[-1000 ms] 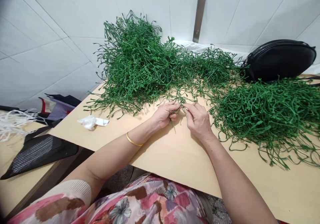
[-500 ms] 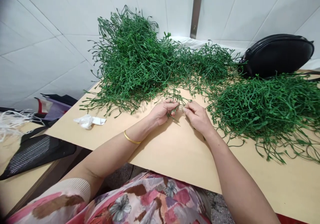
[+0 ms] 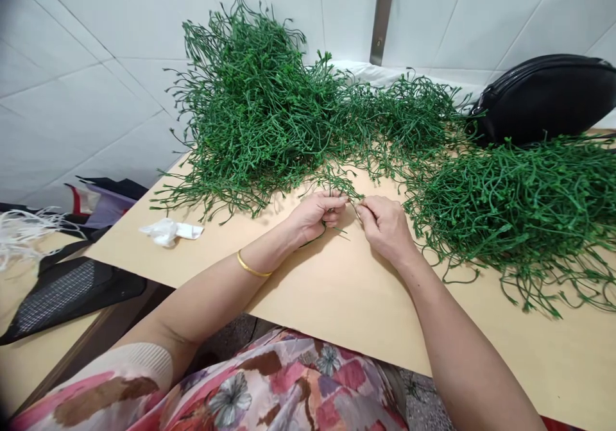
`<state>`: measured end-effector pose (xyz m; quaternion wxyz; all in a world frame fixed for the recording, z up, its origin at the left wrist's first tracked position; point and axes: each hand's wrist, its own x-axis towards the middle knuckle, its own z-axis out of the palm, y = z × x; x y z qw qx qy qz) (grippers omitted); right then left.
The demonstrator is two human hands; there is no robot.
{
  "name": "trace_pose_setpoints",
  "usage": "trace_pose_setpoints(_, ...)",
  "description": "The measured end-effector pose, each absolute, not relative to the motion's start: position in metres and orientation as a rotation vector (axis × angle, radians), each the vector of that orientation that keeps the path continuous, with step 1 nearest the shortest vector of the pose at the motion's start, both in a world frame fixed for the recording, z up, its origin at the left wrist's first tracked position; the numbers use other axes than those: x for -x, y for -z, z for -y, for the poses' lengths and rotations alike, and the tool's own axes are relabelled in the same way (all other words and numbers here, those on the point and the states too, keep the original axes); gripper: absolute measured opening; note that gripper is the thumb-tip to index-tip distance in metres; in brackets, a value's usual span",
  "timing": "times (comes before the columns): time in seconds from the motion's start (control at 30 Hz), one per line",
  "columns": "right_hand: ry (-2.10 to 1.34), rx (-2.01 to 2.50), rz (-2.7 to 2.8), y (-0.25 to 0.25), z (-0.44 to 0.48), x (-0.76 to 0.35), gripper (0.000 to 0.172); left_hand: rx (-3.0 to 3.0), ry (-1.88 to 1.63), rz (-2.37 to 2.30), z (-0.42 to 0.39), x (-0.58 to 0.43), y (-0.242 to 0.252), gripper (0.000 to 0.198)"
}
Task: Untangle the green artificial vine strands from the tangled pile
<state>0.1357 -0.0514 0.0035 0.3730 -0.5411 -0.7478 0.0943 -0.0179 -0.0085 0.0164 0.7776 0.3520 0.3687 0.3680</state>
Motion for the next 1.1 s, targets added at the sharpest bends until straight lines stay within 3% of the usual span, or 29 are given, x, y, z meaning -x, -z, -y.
trace_pose_setpoints(0.37, -0.357, 1.065, 1.893, -0.02, 0.065, -0.124, 0.019, -0.847, -0.833, -0.86, 0.013, 0.016, -0.015, 0.021)
trace_pose_setpoints(0.67, -0.457, 1.256, 1.812, -0.013, 0.053, -0.136, 0.017, -1.003, -0.668, -0.932, 0.016, 0.016, -0.017, 0.017)
trace_pose_setpoints(0.9, -0.653, 1.287, 1.836, -0.008, 0.052, -0.137, 0.021, -0.93, -0.604, -0.856, 0.011, 0.021, -0.022, 0.024)
trace_pose_setpoints(1.1, -0.479, 1.227, 1.921, -0.007, 0.054, -0.135, 0.018, -0.87, -0.559, -0.758, 0.007, 0.024, -0.02, 0.023)
